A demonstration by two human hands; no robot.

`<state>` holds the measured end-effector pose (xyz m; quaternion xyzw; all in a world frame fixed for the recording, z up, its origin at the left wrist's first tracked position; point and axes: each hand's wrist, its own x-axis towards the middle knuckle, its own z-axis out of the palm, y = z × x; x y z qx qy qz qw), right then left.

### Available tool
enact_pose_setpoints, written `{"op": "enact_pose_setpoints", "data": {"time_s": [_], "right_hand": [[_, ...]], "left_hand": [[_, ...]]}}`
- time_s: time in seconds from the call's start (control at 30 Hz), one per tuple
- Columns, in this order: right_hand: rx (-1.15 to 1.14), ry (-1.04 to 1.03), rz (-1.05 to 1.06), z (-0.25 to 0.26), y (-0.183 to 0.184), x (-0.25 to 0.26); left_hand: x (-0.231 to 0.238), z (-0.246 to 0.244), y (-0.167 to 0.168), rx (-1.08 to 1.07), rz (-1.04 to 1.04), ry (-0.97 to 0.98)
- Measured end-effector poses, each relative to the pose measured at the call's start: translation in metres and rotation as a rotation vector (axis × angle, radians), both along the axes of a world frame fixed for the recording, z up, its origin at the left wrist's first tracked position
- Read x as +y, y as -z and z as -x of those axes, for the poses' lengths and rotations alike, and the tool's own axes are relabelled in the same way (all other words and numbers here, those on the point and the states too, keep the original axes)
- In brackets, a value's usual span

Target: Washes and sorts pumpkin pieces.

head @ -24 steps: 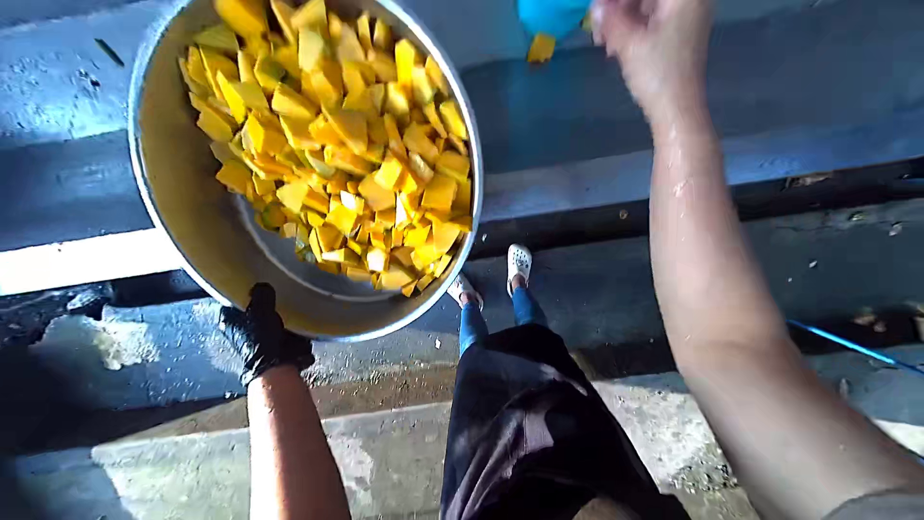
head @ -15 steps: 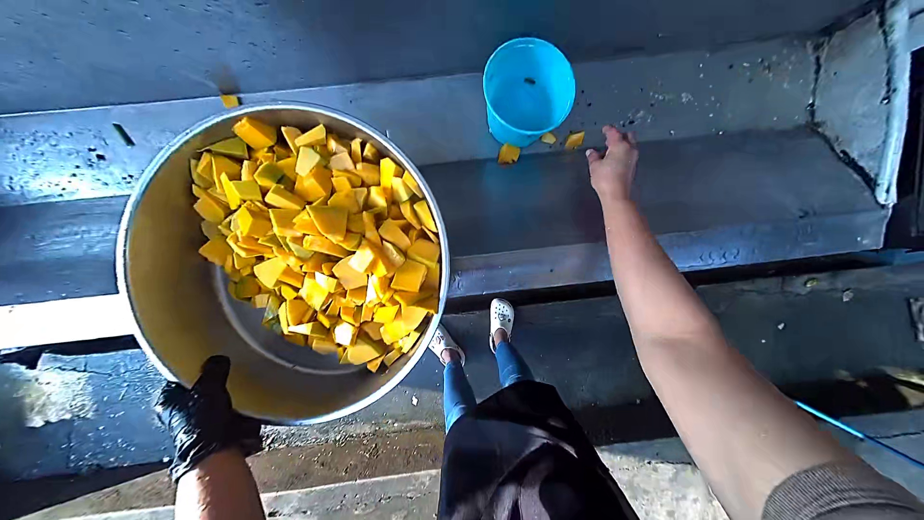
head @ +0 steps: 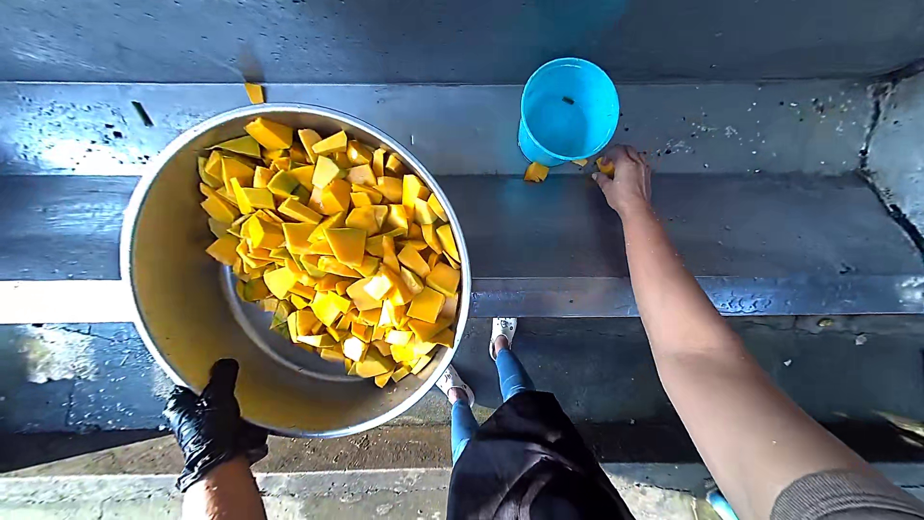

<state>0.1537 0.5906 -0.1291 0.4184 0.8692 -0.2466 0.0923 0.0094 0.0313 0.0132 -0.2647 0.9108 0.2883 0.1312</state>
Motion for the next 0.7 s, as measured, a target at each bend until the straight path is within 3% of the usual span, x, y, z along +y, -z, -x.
{"op": "enact_pose_setpoints", "data": {"time_s": [0.2,0.3,0.37,0.43,0.47,0.63,0.7], "right_hand": [[-0.068,0.164,0.070,0.011,-0.007,-0.014],[0.279,0.372,0.248,-0.006,-0.003,-0.020],[0.680,0.691,0.557,-0.010,-0.004,-0.036],[0.789,0.883,0.755,-0.009,-0.012,-0.051],[0.713,0.848,0.696,-0.007,-0.011,-0.057],[0.261,0.133,0.116,0.024,-0.008,-0.082],[0.151,0.028,0.006,0.040,-0.008,-0.095]], "left_hand": [[-0.005,-0.001,0.005,0.011,0.001,-0.033],[-0.005,-0.001,0.006,0.029,-0.047,-0.069],[-0.005,-0.002,0.005,0.031,-0.067,-0.086],[-0.008,-0.001,0.007,0.027,-0.064,-0.066],[-0.010,0.000,0.008,0.026,-0.053,-0.052],[-0.008,-0.003,0.012,0.037,-0.057,-0.062],[-0.013,-0.004,0.019,0.073,-0.109,-0.089]]}}
